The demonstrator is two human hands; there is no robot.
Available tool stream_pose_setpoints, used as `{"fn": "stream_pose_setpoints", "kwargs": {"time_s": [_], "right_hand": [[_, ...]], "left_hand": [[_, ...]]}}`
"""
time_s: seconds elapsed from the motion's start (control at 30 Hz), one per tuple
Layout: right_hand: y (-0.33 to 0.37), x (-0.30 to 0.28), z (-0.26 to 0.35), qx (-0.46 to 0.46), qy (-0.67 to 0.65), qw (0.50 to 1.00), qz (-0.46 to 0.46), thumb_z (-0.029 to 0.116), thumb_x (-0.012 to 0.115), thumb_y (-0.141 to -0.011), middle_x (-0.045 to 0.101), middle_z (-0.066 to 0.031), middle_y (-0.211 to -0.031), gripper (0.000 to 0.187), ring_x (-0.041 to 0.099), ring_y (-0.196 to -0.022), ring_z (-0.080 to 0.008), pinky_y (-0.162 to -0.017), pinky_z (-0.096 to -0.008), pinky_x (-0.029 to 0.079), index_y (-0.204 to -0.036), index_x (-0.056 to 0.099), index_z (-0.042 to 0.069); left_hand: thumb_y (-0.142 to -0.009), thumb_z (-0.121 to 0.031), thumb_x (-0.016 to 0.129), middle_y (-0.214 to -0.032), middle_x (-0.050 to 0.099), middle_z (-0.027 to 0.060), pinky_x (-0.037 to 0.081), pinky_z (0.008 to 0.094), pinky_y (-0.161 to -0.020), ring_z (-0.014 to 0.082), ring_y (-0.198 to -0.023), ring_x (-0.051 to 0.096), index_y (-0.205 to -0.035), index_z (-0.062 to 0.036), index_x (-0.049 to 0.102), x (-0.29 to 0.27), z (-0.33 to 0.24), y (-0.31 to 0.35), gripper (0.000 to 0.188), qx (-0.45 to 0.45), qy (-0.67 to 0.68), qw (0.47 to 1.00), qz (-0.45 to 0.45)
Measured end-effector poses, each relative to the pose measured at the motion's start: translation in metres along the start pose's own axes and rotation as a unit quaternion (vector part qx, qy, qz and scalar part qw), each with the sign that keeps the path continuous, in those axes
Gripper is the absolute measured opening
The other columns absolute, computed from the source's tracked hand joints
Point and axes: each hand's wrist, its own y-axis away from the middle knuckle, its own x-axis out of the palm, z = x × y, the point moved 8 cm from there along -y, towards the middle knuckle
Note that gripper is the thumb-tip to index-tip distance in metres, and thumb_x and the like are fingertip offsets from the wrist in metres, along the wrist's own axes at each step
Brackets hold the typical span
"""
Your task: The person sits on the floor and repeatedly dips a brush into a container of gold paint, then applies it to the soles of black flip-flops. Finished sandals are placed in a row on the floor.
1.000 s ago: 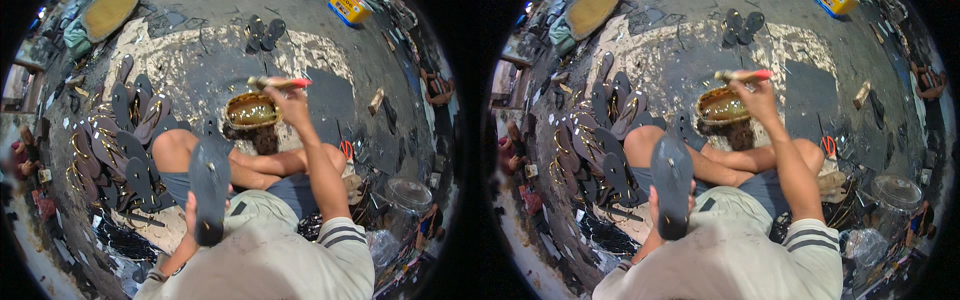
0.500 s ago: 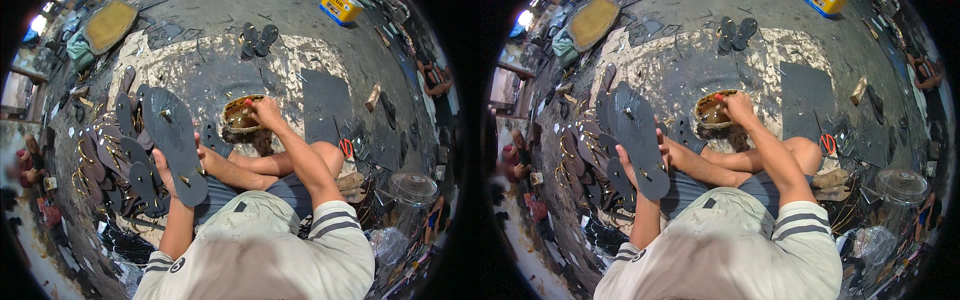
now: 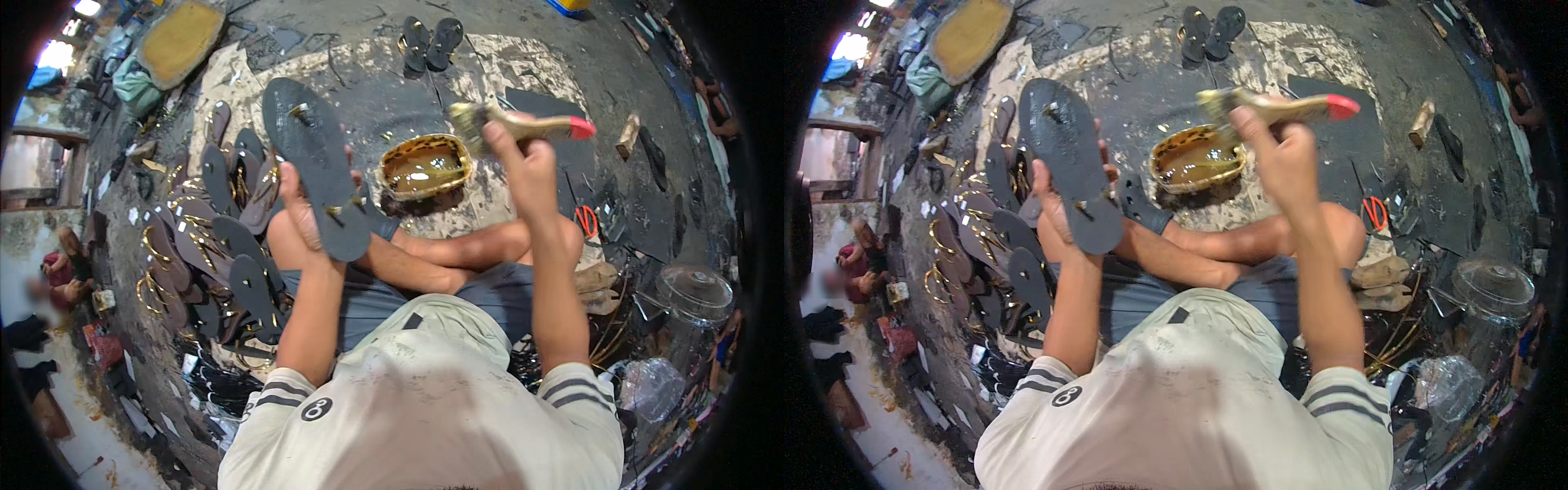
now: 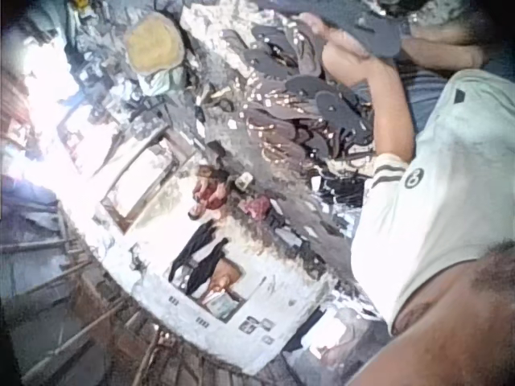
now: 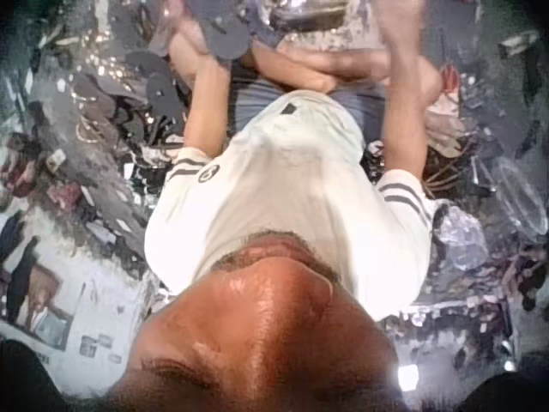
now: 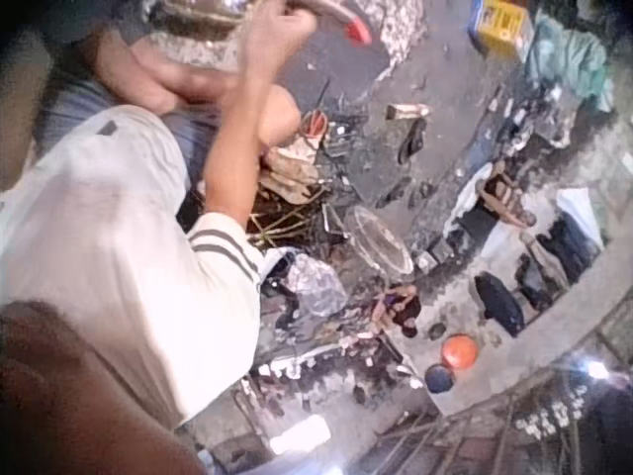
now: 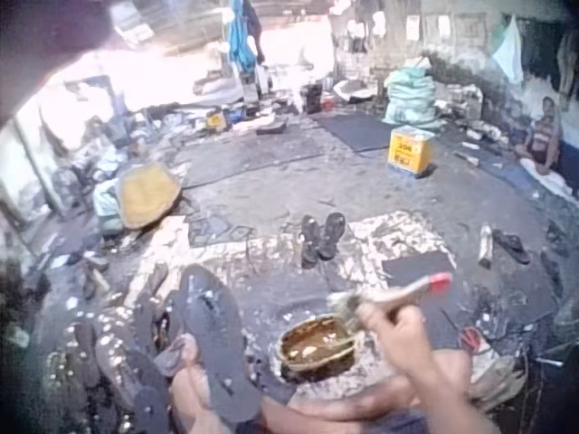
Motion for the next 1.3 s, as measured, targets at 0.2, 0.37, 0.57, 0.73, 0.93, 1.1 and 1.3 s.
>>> {"fn": "stream_pose_setpoints", "kwargs": {"time_s": [0.2,0.37,0.57,0.73,0.93,1.1,1.3], "right_hand": [[0.054,0.094,0.007,-0.132,-0.002,0.991,0.019,0.018,0.07,-0.092,0.07,-0.0143,-0.103,0.027,0.068,-0.092,-0.0273,-0.084,-0.039,0.051,-0.111,0.067,-0.001],[0.069,0.106,0.035,-0.295,0.072,0.948,0.1,0.005,0.076,-0.084,0.069,-0.0113,-0.106,0.028,0.066,-0.097,-0.0309,-0.084,-0.0412,0.05,-0.11,0.066,0.006],[0.058,0.111,0.051,-0.382,0.053,0.906,0.173,0.004,0.078,-0.081,0.068,-0.0086,-0.102,0.031,0.065,-0.095,-0.0279,-0.079,-0.0402,0.049,-0.11,0.068,0.009],[0.073,0.124,0.053,-0.355,0.02,0.911,0.208,0.015,0.077,-0.084,0.066,-0.0106,-0.1,0.025,0.062,-0.085,-0.0307,-0.074,-0.0394,0.05,-0.105,0.068,0.007],[0.023,0.137,0.05,-0.329,0.098,0.903,0.257,0.023,0.072,-0.088,0.062,-0.0137,-0.093,0.022,0.061,-0.085,-0.0339,-0.076,-0.0408,0.05,-0.105,0.069,0.01],[0.061,0.131,0.057,-0.358,0.028,0.877,0.319,0.015,0.076,-0.086,0.067,-0.0108,-0.102,0.025,0.064,-0.095,-0.0322,-0.086,-0.0407,0.05,-0.111,0.07,0.012],[0.026,0.116,0.025,-0.344,0.06,0.913,0.21,0.01,0.074,-0.088,0.067,-0.0142,-0.107,0.025,0.065,-0.099,-0.029,-0.085,-0.0378,0.052,-0.111,0.068,0.003]], "left_hand": [[-0.103,-0.05,0.042,-0.133,0.058,0.0175,0.058,0.041,-0.089,0.0268,-0.106,0.066,-0.143,-0.0016,0.043,0.033,0.025,-0.006,0.063,0.002,0.003,0.998,0.066],[-0.099,-0.059,0.047,-0.144,0.048,0.0212,0.057,0.0467,-0.091,0.0314,-0.112,0.063,-0.149,-0.0034,0.035,0.043,0.014,-0.011,0.076,-0.1,0.188,0.963,0.165],[-0.098,-0.056,0.051,-0.124,0.064,0.0165,0.057,0.0447,-0.09,0.0282,-0.104,0.067,-0.139,-0.0009,0.048,0.032,0.046,0.001,0.069,-0.241,0.215,0.928,0.183],[-0.097,-0.058,0.053,-0.113,0.068,0.0134,0.057,0.0418,-0.092,0.024,-0.099,0.069,-0.126,-0.0042,0.059,0.028,0.031,-0.004,0.061,-0.104,0.061,0.992,0.028],[-0.1,-0.052,0.051,-0.126,0.064,0.0147,0.053,0.0409,-0.099,0.0258,-0.11,0.065,-0.13,-0.0035,0.057,0.024,0.053,0.008,0.057,-0.161,0.243,0.956,0.037],[-0.101,-0.057,0.045,-0.126,0.063,0.0156,0.055,0.0429,-0.095,0.029,-0.107,0.066,-0.133,-0.0008,0.054,0.011,0.049,-0.008,0.066,-0.224,0.146,0.963,0.048],[-0.101,-0.057,0.043,-0.131,0.059,0.0212,0.059,0.0478,-0.087,0.0342,-0.107,0.066,-0.142,-0.0035,0.045,0.014,0.035,-0.014,0.067,-0.149,0.145,0.975,0.073]]}}
